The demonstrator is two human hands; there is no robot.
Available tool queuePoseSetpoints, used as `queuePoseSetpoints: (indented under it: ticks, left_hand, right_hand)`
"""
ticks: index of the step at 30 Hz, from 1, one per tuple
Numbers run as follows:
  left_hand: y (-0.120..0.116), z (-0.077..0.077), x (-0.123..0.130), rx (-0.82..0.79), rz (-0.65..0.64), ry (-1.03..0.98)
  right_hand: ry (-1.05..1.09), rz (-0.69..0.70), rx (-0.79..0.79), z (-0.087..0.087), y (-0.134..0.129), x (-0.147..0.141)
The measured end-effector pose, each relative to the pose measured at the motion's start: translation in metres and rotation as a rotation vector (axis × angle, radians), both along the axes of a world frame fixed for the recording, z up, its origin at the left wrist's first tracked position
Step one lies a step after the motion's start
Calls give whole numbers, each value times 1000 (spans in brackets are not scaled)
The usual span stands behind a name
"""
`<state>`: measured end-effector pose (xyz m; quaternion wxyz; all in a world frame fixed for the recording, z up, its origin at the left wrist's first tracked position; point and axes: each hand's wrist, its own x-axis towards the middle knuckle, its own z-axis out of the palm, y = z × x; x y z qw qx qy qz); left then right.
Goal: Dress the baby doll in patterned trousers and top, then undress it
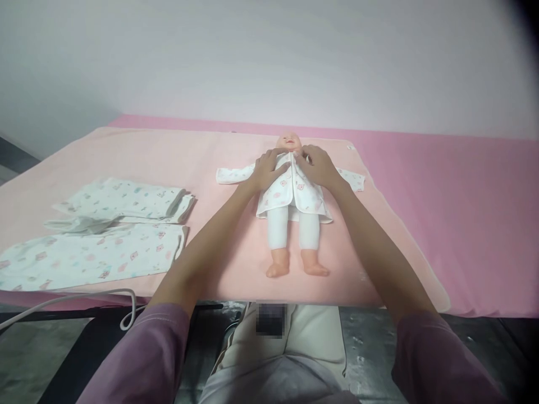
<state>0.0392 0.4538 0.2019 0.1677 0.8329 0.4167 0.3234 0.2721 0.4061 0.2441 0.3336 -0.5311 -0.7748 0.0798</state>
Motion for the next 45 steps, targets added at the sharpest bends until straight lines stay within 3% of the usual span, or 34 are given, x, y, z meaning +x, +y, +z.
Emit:
queuePoseSetpoints:
  ticks: [3,8,14,16,19,23,26,30,32,35,37,39,41,43,45]
  left_hand:
    - [0,-8,2,46,15,-43]
    - [5,-15,0,18,9,31]
    - [-5,-2,2,3,28,92]
    - [-25,9,1,21,77,105]
    - [-75,26,-9,83,130,92]
    - [-146,30,-22,7,47,182]
    - [-170,21,-12,-104,135,292]
    - [-163,20,4,-16,245,326]
    - [-152,26,-5,-41,279,248]
    - [-133,38,-52,-143,469,85]
    - [-124,41,-97,-218,585,116]
    - [-119,40,-138,-335,634,286]
    - [-117,35,-162,-317,667,406]
    - [-113,30,-160,-172,676,410]
    - [-103,27,-137,-28,615,356]
  right_hand:
    - [46,-22,64,-21,18,6]
    - [11,25,-164,-49,40,9]
    - [4,5,-177,-51,39,5]
    - [71,-72,-39,-41,21,4]
    - [175,-115,155,-22,-28,6]
    - [-45,61,-25,-9,-107,9]
    - [-253,53,-84,-18,-141,-1]
    - [-333,-29,-50,-21,-140,-16]
    - [-300,-80,-33,-13,-130,-8]
    - [-170,-260,12,-1,-122,36]
    - [-122,-425,-15,-2,-125,82]
    - [-154,-532,-140,-12,-132,129]
    - [-176,-552,-266,-28,-137,162]
    - [-161,-542,-208,-43,-134,172]
    - [-127,-474,-68,-52,-120,159]
